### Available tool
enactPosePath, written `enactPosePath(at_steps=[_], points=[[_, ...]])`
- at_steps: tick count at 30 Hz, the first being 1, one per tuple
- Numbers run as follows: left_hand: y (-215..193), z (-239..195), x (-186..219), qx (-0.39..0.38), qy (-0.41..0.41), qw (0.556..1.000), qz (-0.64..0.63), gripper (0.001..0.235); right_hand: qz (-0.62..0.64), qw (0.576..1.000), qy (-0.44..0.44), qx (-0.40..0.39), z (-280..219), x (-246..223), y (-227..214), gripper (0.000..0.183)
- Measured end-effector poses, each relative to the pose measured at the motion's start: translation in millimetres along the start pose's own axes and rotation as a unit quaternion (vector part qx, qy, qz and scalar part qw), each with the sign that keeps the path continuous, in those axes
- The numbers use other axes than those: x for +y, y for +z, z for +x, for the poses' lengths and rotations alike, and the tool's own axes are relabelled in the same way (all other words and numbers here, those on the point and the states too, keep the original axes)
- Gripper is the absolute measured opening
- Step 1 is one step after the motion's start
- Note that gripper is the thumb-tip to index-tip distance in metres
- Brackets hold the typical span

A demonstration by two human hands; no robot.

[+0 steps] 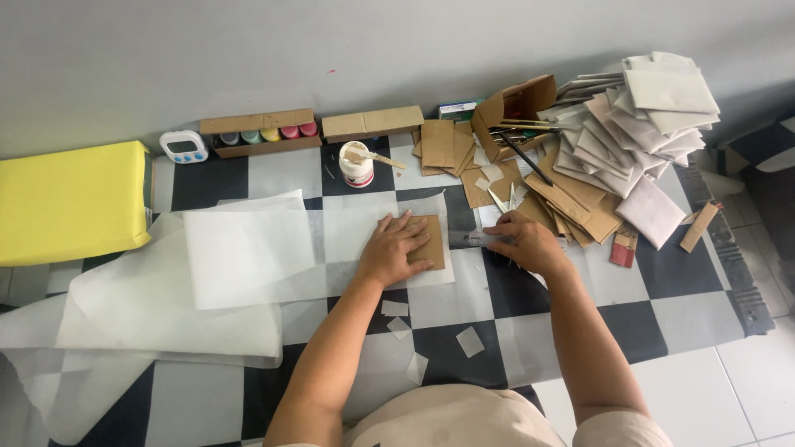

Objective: Cutting white lining material and gluing it onto small cardboard backing boards for art framing.

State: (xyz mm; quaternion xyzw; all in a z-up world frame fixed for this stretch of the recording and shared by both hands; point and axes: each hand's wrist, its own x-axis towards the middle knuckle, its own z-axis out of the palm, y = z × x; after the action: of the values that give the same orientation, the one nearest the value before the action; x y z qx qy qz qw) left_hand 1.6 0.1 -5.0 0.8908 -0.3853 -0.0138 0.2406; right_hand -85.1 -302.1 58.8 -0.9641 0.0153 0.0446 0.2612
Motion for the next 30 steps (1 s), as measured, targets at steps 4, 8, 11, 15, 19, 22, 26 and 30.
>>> enactPosePath(at_steps=[4,8,11,15,19,22,26,30], points=[[-3,0,3,-0.009,-0.012,1.000,-0.012,0.060,-0.014,1.000,-0.017,0.020,-1,1,4,0.035],[-4,0,3,-0.014,-0.010,1.000,-0.001,0.061,-0.052,0.997,-0.033,0.042,2,4,11,0.033],[-3,1,2,-0.015,-0.015,1.000,-0.010,0.066,-0.107,0.990,-0.067,0.066,6,6,16,0.031],[-5,1,3,-0.027,-0.019,0.999,-0.024,0.075,-0.175,0.973,-0.127,0.083,7,2,12,0.027],[-8,1,3,-0.026,-0.021,0.999,-0.028,0.082,-0.198,0.967,-0.143,0.074,7,-3,9,0.025],[-7,1,3,-0.022,-0.020,0.999,-0.037,0.091,-0.207,0.965,-0.144,0.075,7,-2,9,0.025],[-7,0,3,-0.024,-0.019,0.999,-0.023,0.097,-0.157,0.971,-0.160,0.085,11,10,16,0.026],[-7,0,2,-0.017,-0.015,1.000,-0.012,0.100,-0.137,0.966,-0.184,0.117,19,31,30,0.025]])
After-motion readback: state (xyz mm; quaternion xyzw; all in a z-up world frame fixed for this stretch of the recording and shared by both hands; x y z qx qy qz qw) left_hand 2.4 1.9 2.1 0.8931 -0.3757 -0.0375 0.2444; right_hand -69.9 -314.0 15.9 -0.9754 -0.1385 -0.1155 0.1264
